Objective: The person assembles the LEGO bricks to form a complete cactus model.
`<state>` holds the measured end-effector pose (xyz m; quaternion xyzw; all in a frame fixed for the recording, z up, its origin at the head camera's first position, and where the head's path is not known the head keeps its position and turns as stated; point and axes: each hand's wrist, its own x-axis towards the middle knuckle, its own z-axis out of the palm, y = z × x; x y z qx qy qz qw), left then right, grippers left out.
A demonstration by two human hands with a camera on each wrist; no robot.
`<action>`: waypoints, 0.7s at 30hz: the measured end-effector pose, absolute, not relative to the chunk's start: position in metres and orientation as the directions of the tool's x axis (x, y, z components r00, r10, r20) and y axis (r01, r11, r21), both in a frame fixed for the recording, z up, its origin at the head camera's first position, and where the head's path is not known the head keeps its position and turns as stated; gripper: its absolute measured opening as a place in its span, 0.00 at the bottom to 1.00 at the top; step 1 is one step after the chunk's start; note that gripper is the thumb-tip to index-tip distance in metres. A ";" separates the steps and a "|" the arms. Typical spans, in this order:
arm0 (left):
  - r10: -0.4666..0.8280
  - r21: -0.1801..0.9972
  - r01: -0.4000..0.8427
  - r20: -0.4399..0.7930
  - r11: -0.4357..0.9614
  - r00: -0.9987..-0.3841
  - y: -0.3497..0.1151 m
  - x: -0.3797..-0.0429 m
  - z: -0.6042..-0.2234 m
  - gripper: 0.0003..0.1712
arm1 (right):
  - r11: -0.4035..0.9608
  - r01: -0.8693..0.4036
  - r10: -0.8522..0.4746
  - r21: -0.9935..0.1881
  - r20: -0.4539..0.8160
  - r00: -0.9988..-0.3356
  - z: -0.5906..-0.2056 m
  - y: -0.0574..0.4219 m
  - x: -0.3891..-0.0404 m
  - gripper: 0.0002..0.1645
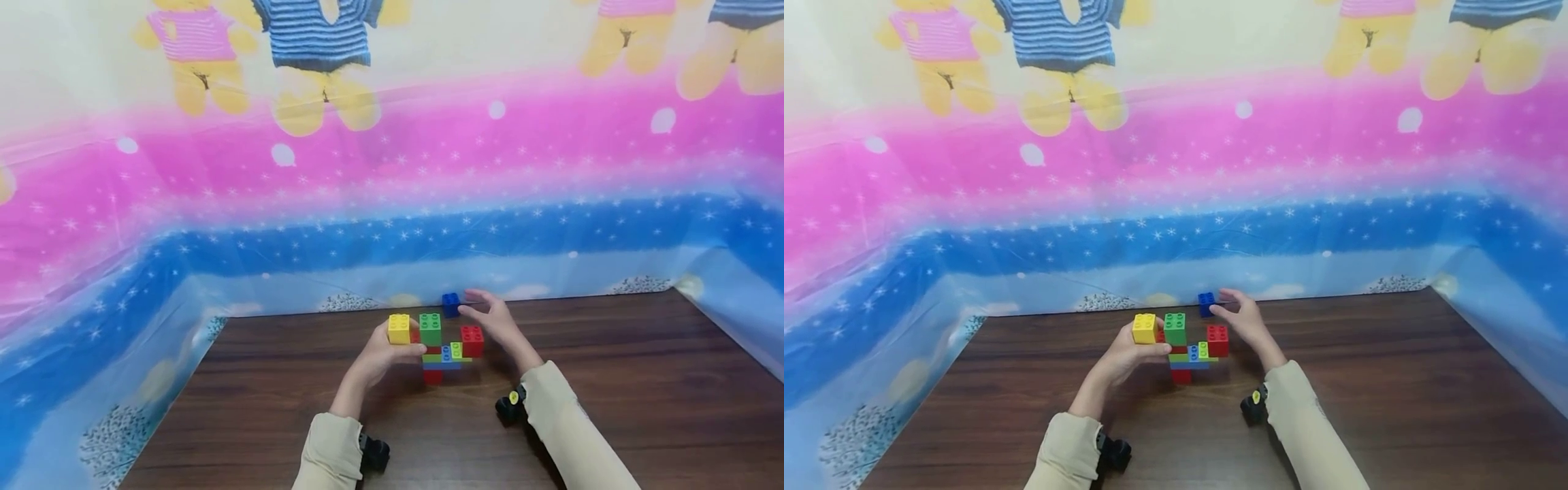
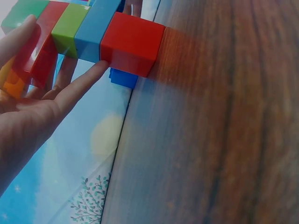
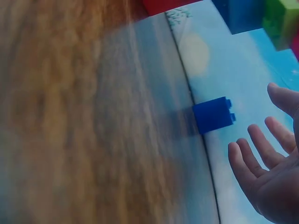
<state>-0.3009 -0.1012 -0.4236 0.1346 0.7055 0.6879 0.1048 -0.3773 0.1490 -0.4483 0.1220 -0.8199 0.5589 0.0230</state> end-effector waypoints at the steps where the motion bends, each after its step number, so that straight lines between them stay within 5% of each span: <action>1: 0.334 0.999 0.049 0.040 0.019 -0.942 -0.101 -0.301 -0.423 0.27 | 0.347 -0.221 -0.178 -0.911 0.168 -0.970 -0.449 0.148 -0.379 0.36; 21: 0.343 0.998 0.059 0.055 0.001 -0.938 -0.104 -0.301 -0.426 0.26 | 0.370 -0.179 -0.221 -0.912 0.101 -0.970 -0.460 0.133 -0.405 0.43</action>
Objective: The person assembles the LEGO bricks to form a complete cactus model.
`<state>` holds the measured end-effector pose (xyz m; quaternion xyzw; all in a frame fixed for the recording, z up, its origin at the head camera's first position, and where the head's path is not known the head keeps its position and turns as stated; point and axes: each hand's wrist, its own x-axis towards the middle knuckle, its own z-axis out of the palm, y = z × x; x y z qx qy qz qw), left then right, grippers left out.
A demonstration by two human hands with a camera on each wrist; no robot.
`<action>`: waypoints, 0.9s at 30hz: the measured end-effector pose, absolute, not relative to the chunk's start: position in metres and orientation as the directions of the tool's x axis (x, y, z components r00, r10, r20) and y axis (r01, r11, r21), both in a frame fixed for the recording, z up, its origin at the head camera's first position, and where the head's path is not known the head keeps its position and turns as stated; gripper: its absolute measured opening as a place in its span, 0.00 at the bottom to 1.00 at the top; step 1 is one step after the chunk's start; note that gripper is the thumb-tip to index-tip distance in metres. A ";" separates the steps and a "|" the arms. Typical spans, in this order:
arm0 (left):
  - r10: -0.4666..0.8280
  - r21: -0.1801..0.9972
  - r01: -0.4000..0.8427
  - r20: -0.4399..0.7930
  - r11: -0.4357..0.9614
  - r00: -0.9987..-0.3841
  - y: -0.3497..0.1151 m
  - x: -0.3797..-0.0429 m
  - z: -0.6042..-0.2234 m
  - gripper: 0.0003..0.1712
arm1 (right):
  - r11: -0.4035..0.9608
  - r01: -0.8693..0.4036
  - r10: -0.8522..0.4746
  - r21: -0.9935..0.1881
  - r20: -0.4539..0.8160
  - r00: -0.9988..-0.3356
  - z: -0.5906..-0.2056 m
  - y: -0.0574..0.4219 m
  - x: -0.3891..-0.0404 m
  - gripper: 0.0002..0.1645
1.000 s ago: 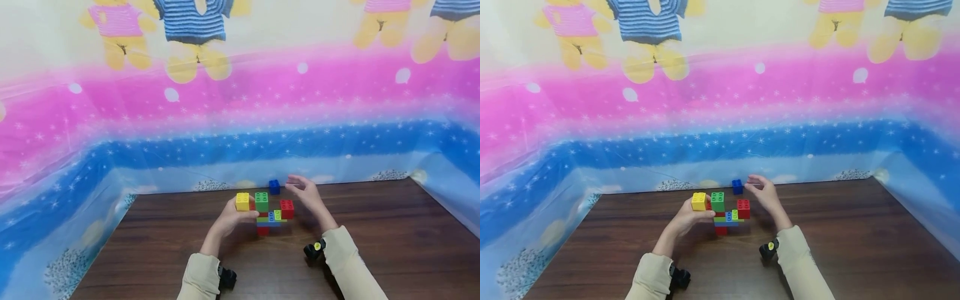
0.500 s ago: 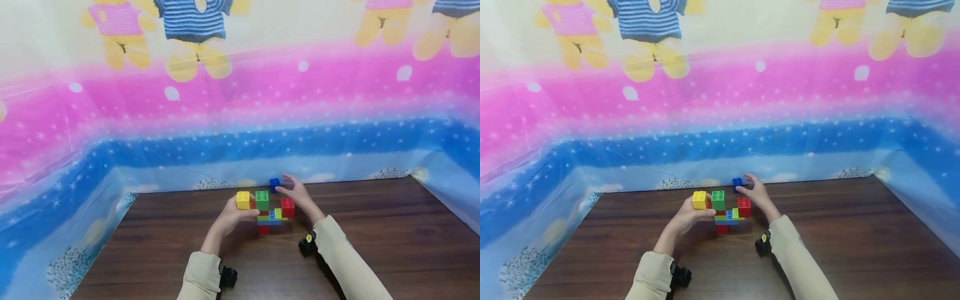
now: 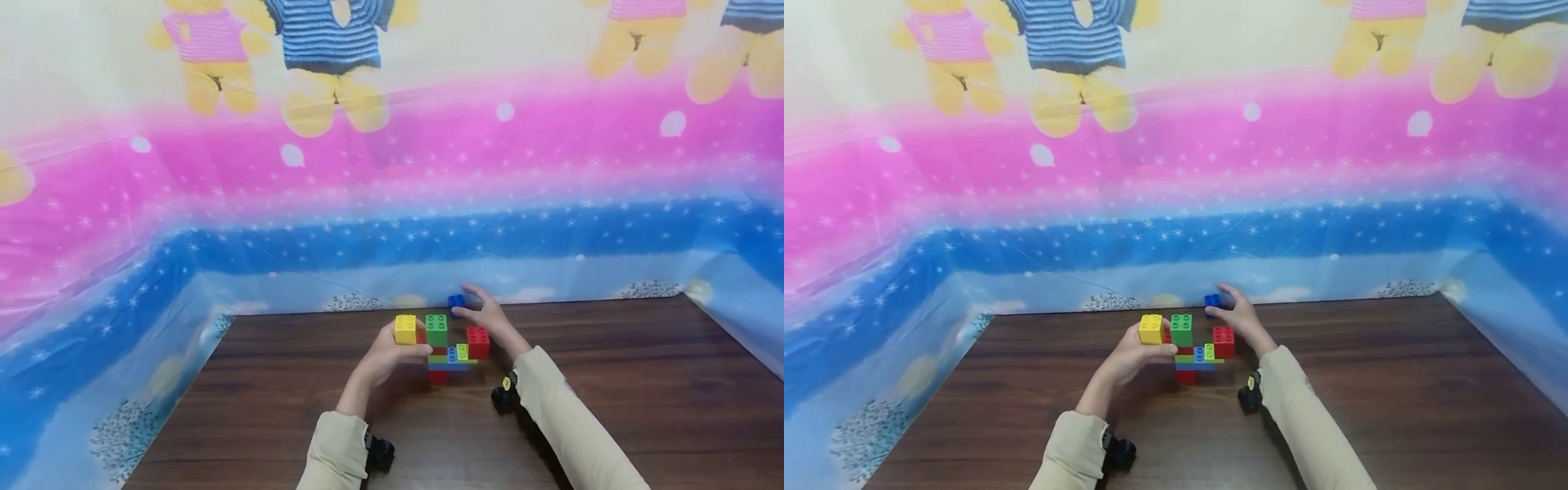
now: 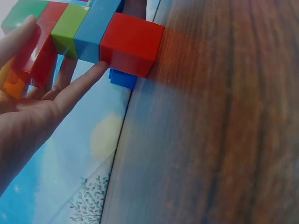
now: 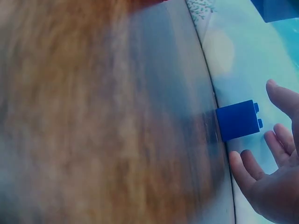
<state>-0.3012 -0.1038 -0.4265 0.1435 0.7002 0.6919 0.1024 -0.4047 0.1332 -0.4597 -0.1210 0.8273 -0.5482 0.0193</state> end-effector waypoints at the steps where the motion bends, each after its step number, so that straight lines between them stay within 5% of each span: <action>1: 0.341 0.998 0.057 0.052 0.003 -0.939 -0.104 -0.301 -0.427 0.26 | 0.371 -0.179 -0.224 -0.911 0.099 -0.969 -0.461 0.134 -0.404 0.43; 27: 0.342 0.997 0.070 0.062 0.011 -0.938 -0.102 -0.299 -0.425 0.26 | 0.419 -0.113 -0.192 -0.901 0.033 -0.981 -0.461 0.124 -0.413 0.39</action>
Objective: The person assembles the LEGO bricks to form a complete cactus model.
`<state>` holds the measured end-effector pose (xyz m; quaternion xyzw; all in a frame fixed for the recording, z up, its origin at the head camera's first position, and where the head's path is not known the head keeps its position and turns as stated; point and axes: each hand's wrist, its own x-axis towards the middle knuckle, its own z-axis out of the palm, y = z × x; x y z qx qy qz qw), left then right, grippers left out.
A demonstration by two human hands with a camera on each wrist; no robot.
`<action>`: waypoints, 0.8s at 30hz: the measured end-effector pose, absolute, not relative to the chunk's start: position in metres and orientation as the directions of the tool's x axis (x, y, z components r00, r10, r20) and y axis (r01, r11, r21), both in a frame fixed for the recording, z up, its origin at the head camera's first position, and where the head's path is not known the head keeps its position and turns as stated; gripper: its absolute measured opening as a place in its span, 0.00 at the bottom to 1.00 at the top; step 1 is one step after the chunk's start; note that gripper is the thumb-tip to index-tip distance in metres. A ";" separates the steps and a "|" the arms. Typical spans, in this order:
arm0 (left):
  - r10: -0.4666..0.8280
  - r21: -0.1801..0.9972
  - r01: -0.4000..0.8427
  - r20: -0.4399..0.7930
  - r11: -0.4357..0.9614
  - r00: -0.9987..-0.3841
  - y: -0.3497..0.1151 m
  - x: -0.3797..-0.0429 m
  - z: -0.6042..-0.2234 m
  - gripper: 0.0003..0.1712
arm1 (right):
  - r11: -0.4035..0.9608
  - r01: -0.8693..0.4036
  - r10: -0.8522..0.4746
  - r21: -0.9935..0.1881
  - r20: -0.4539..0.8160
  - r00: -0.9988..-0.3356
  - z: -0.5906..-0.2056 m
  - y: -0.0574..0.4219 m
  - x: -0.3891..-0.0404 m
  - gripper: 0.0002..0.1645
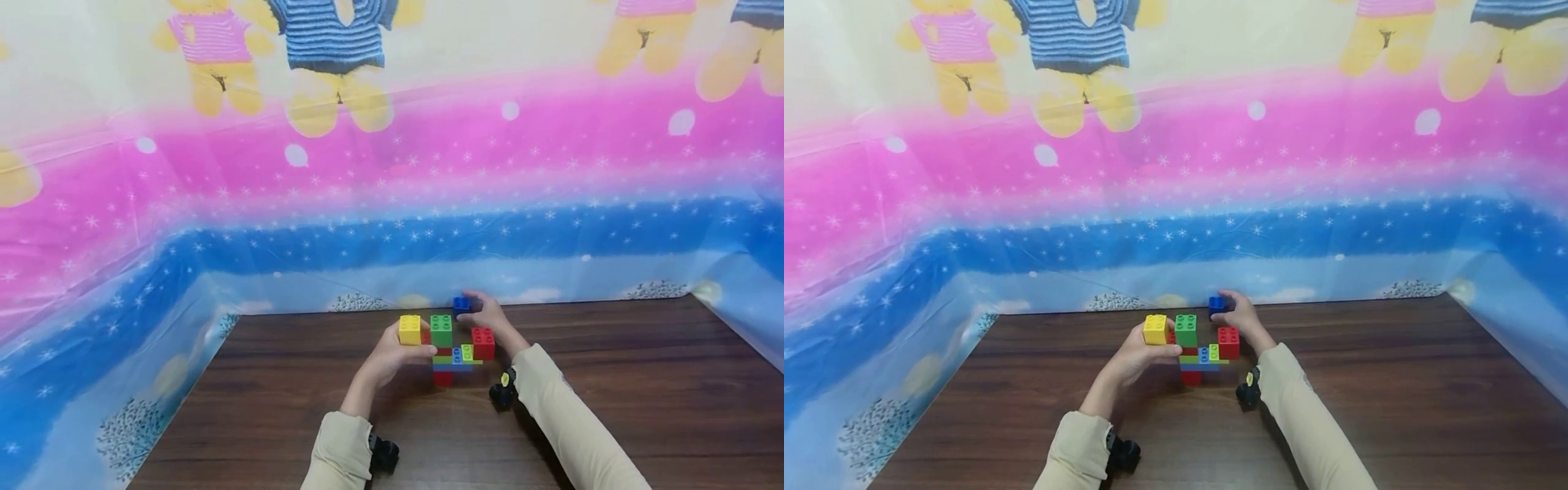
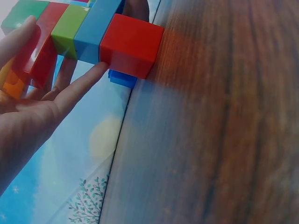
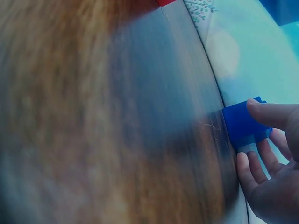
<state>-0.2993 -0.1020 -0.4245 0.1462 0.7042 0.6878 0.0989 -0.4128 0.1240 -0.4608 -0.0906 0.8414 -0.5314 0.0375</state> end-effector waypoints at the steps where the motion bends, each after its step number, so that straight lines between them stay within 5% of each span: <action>1: 0.340 0.998 0.063 0.055 0.011 -0.939 -0.102 -0.299 -0.425 0.26 | 0.421 -0.111 -0.190 -0.900 0.033 -0.981 -0.461 0.124 -0.413 0.38; 24: 0.339 0.998 0.064 0.055 0.017 -0.939 -0.102 -0.298 -0.424 0.30 | 0.391 -0.032 -0.175 -0.920 -0.041 -0.984 -0.457 0.128 -0.398 0.32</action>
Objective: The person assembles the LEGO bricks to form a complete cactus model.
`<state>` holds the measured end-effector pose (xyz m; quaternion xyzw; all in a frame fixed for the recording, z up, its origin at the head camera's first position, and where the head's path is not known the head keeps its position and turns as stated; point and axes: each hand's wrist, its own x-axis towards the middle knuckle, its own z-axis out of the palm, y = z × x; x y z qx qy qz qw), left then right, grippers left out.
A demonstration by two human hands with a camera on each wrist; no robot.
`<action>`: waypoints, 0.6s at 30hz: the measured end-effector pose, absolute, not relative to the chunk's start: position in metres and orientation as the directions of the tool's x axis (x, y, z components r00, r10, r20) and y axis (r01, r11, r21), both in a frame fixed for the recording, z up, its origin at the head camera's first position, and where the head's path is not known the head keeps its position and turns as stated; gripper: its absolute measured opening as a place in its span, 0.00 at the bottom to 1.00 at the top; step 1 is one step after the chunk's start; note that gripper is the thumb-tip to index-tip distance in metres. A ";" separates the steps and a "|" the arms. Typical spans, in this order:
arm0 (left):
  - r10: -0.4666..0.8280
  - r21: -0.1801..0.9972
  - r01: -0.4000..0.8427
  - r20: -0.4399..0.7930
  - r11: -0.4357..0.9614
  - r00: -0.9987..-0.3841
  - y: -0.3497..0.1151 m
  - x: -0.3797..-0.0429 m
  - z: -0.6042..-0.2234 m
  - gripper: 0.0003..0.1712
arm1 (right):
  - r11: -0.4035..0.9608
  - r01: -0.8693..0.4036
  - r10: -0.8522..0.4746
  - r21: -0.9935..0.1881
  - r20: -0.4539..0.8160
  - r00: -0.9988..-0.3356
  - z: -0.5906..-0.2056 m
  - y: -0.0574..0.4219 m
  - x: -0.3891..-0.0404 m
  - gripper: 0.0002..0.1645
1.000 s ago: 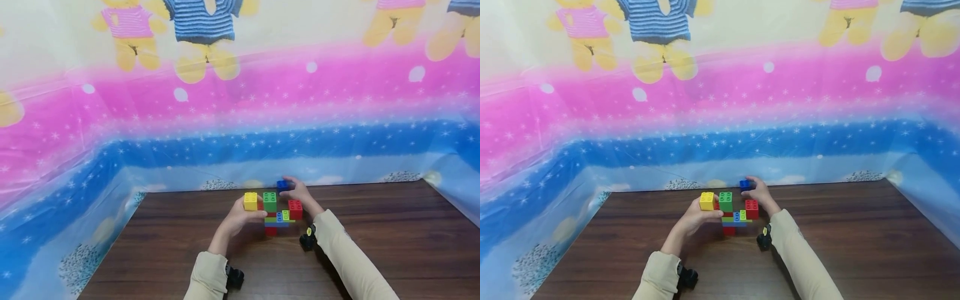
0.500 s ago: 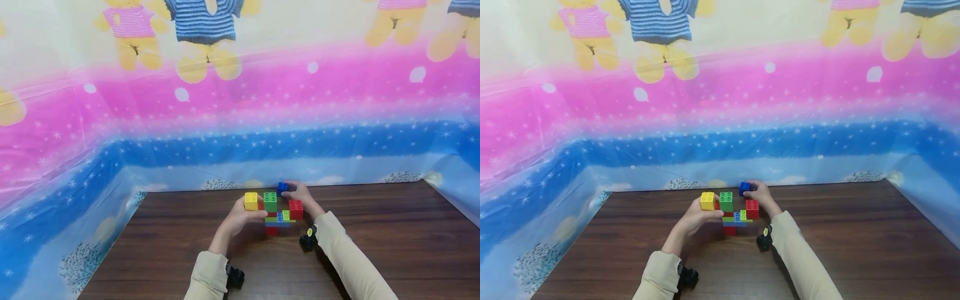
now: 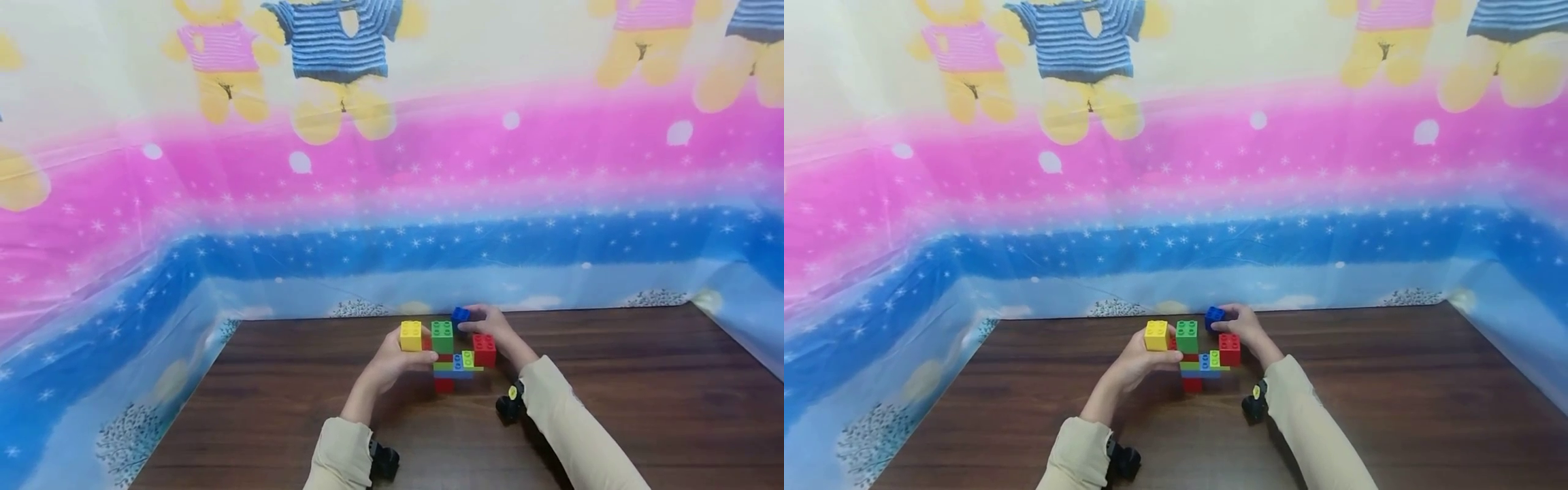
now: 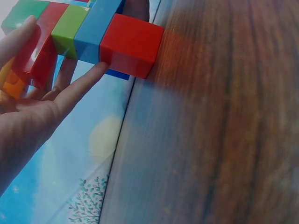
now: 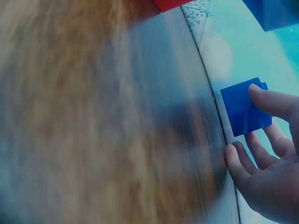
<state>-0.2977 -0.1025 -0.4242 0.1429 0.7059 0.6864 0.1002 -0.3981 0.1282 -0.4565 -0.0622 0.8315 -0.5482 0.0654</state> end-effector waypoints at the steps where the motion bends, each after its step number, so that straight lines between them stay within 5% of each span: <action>1: 0.340 0.998 0.064 0.055 0.017 -0.939 -0.103 -0.298 -0.424 0.31 | 0.388 -0.031 -0.172 -0.921 -0.040 -0.984 -0.457 0.129 -0.398 0.32; 18: 0.346 0.997 0.075 0.067 0.009 -0.936 -0.102 -0.298 -0.425 0.27 | 0.206 -0.079 -0.267 -0.975 0.022 -0.963 -0.426 0.129 -0.377 0.36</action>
